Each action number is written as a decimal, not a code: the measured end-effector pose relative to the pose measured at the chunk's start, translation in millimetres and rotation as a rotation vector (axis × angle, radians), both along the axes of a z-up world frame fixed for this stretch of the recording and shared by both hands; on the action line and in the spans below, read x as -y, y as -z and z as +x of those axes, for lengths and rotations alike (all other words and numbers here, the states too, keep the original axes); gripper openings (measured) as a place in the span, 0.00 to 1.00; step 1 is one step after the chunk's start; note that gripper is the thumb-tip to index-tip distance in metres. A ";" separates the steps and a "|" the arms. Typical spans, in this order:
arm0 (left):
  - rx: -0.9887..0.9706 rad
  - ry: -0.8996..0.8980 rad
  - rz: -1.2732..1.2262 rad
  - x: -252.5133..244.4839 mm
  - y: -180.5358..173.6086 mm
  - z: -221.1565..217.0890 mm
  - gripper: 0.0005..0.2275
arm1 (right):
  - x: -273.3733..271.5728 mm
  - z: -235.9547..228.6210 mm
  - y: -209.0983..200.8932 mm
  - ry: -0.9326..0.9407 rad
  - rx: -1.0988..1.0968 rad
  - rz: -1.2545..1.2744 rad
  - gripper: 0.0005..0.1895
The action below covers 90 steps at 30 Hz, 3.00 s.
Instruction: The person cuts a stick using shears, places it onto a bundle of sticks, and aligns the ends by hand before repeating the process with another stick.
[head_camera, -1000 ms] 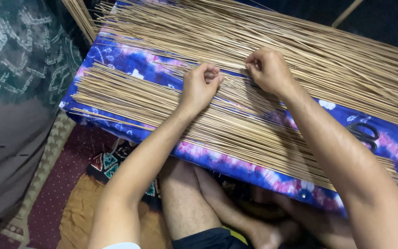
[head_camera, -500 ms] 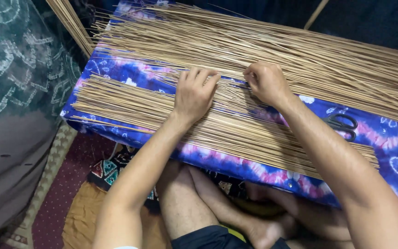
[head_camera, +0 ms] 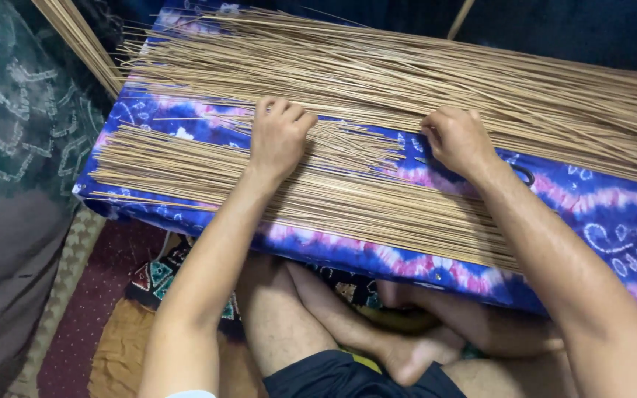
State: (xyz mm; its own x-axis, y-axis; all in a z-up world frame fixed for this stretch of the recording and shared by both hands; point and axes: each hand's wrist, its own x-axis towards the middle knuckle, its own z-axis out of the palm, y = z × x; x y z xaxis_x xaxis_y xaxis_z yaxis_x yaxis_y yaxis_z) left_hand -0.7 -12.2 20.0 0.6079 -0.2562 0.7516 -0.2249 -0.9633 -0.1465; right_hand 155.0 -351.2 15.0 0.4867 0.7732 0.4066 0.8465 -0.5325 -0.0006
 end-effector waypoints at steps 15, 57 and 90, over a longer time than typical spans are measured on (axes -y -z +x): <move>0.082 0.127 -0.053 99.9 -13.7 12.5 0.03 | 24.4 -19.2 6.7 0.041 0.183 0.035 0.02; -0.068 0.227 -0.146 115.6 -2.5 -51.9 0.05 | 169.3 -103.9 -1.5 0.225 0.128 0.108 0.02; -0.484 0.415 -0.064 235.8 -8.3 -32.8 0.09 | 243.1 -133.5 21.9 0.163 0.008 0.310 0.05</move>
